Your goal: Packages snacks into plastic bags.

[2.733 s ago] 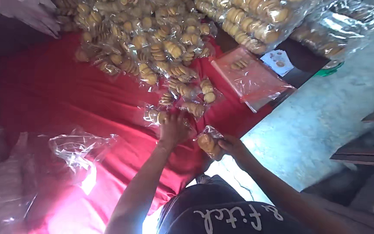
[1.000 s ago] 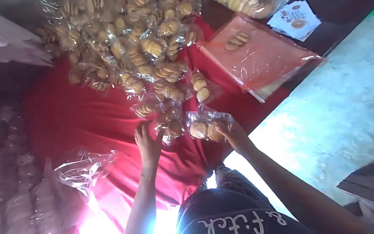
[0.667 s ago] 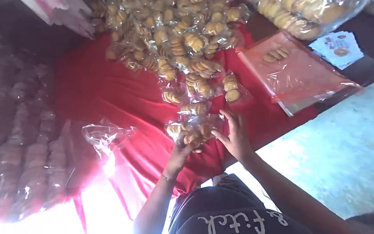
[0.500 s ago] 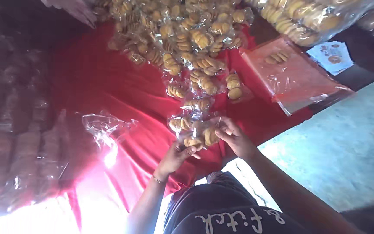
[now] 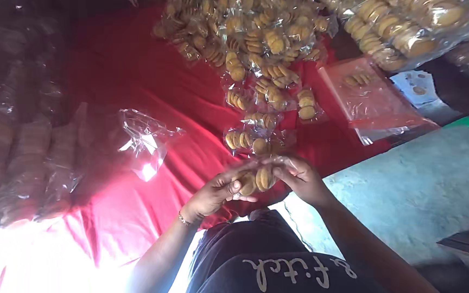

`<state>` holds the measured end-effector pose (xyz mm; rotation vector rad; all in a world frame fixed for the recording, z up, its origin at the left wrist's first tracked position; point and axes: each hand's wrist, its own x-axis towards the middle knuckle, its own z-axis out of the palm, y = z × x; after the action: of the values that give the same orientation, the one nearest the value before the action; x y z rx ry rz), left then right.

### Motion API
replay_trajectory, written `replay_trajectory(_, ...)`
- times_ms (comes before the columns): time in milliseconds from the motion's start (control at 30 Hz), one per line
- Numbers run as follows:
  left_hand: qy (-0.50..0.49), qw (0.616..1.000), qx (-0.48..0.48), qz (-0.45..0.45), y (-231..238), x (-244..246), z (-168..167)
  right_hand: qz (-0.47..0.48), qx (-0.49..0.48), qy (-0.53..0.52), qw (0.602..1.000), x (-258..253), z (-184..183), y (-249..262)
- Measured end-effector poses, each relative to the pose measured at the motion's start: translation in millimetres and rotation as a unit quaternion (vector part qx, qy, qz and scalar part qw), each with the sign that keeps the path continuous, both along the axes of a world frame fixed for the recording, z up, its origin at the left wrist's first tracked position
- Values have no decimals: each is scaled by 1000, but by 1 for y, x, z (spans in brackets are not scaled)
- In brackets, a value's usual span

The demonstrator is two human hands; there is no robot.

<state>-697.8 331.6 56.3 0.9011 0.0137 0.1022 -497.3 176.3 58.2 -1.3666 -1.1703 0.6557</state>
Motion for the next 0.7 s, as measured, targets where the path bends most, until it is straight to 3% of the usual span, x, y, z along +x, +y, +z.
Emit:
replay_trajectory(67, -31, 997, -66, -17, -2, -3, -5, -29, -1, 12, 999, -8, 4, 2)
replay_trajectory(167, -62, 990, -119, -34, -6, -5, -7, 4, 8, 39, 999, -14, 4, 0)
replay_trajectory(267, -62, 991, -100, -56, -9, -7, -10, -73, 4, -236, 969, -17, 1, 2)
replay_trajectory(300, -58, 992, -97, -52, -12, -7, -10, -72, 10, -261, 963, -21, 4, 2)
replay_trajectory(433, -8, 989, -144, 41, -24, -10, -7, -33, 37, -100, 994, -26, 13, -2)
replay_trajectory(500, 11, 984, -172, 49, -24, -11, -12, -89, 44, -192, 976, -29, 8, 1)
replay_trajectory(567, -23, 988, -151, -2, -22, -9, -18, -111, 47, -297, 947, -33, 1, 5)
replay_trajectory(633, -1, 994, -113, 1, -27, -6, -13, -108, 45, -307, 945, -40, -6, 4)
replay_trajectory(700, 33, 994, -94, 38, -30, -2, -9, -104, 38, -252, 961, -43, -11, 2)
